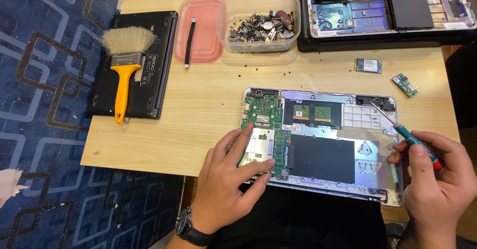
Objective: Disassembling a laptop by removing screws and internal circuit boards like the motherboard.
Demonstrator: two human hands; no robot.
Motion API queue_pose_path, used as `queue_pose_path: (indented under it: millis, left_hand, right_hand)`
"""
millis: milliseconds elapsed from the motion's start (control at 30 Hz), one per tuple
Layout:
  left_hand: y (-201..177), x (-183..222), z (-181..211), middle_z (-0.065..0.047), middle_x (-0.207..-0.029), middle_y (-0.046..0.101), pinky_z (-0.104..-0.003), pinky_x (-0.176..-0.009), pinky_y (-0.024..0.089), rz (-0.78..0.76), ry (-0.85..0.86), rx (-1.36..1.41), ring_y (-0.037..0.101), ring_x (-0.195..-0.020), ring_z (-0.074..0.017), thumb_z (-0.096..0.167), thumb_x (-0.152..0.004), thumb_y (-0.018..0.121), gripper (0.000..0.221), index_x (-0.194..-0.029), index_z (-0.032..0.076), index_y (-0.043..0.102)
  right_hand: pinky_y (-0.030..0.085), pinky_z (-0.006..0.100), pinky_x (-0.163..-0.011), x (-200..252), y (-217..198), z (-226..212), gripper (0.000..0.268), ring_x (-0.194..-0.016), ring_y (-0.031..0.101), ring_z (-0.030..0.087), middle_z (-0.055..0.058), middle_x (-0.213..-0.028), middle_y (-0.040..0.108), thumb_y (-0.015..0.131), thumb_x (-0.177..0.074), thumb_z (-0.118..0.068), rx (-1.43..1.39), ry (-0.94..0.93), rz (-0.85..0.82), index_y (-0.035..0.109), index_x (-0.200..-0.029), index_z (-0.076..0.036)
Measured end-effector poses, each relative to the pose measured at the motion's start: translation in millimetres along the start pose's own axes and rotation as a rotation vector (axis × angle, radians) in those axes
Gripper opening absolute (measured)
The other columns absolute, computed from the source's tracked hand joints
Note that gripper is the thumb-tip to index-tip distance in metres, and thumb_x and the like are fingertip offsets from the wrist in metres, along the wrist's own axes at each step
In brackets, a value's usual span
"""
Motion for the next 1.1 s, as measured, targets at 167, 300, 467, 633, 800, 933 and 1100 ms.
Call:
queue_pose_path:
  millis: [167,300,467,633,800,933,1100]
  left_hand:
    - [0,-4,-2,-0.017,-0.168,0.042,-0.052,-0.096,0.045,-0.103,-0.113,0.075,0.041,-0.15,-0.041,0.035,-0.095,0.067,0.021,-0.11,0.031,0.082]
    - [3,-4,-3,-0.017,-0.173,0.033,-0.057,-0.103,0.037,-0.166,-0.213,0.121,0.031,-0.155,-0.0427,0.032,-0.094,0.066,0.02,-0.108,0.029,0.08]
    - [2,-1,-3,-0.015,-0.173,0.033,-0.056,-0.103,0.038,-0.171,-0.188,0.131,0.031,-0.156,-0.0429,0.036,-0.098,0.062,0.025,-0.118,0.031,0.076]
    - [-14,8,-11,-0.019,-0.178,0.023,-0.065,-0.124,0.028,-0.122,-0.172,0.298,0.027,-0.162,-0.0473,0.036,-0.096,0.072,0.05,-0.143,0.026,0.059]
    - [-22,13,-27,-0.012,-0.165,0.051,-0.053,-0.115,0.04,-0.046,-0.075,-0.019,0.045,-0.153,-0.0378,0.05,-0.091,0.078,0.069,-0.149,0.019,0.057]
    - [-26,8,-42,-0.012,-0.164,0.052,-0.054,-0.117,0.041,-0.014,-0.035,-0.071,0.047,-0.154,-0.0367,0.057,-0.09,0.078,0.076,-0.15,0.017,0.056]
    - [-22,-4,-53,-0.013,-0.163,0.052,-0.064,-0.118,0.043,-0.001,-0.001,-0.098,0.048,-0.151,-0.0381,0.086,-0.08,0.054,0.101,-0.154,0.017,0.05]
  right_hand:
    - [0.056,0.039,-0.088,0,0,-2,0.018,-0.084,0.064,0.034,0.032,-0.108,0.061,0.05,-0.126,0.005,0.013,-0.014,-0.005,0.052,-0.14,0.017]
    - [0.056,0.041,-0.089,-1,2,-10,0.018,-0.085,0.064,0.035,0.033,-0.108,0.061,0.05,-0.125,0.007,0.044,-0.054,-0.026,0.052,-0.138,0.019]
    - [0.056,0.04,-0.089,0,1,-7,0.016,-0.086,0.064,0.035,0.033,-0.108,0.061,0.05,-0.125,0.009,0.032,-0.037,-0.01,0.052,-0.138,0.019]
    - [0.056,0.038,-0.088,1,1,-7,0.017,-0.085,0.063,0.034,0.033,-0.109,0.061,0.05,-0.126,0.008,0.009,0.011,0.003,0.053,-0.139,0.018]
    - [0.056,0.039,-0.091,5,-2,5,0.02,-0.089,0.063,0.036,0.035,-0.117,0.06,0.048,-0.129,0.009,0.027,-0.028,0.017,0.048,-0.147,0.017]
    - [0.057,0.035,-0.095,13,-16,35,0.014,-0.095,0.067,0.031,0.029,-0.124,0.065,0.052,-0.132,0.002,0.039,0.032,0.045,0.045,-0.145,0.003]
    - [0.04,0.019,-0.125,15,-109,213,0.042,-0.124,0.05,0.002,-0.009,-0.137,0.052,0.051,-0.112,-0.046,-0.207,0.111,0.1,0.049,-0.147,-0.024]
Point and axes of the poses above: each hand's wrist, its own x-axis away from the middle knuckle, its own y-axis out of the palm, z = x × y, the point moved 6 cm from there along -x, towards the middle knuckle
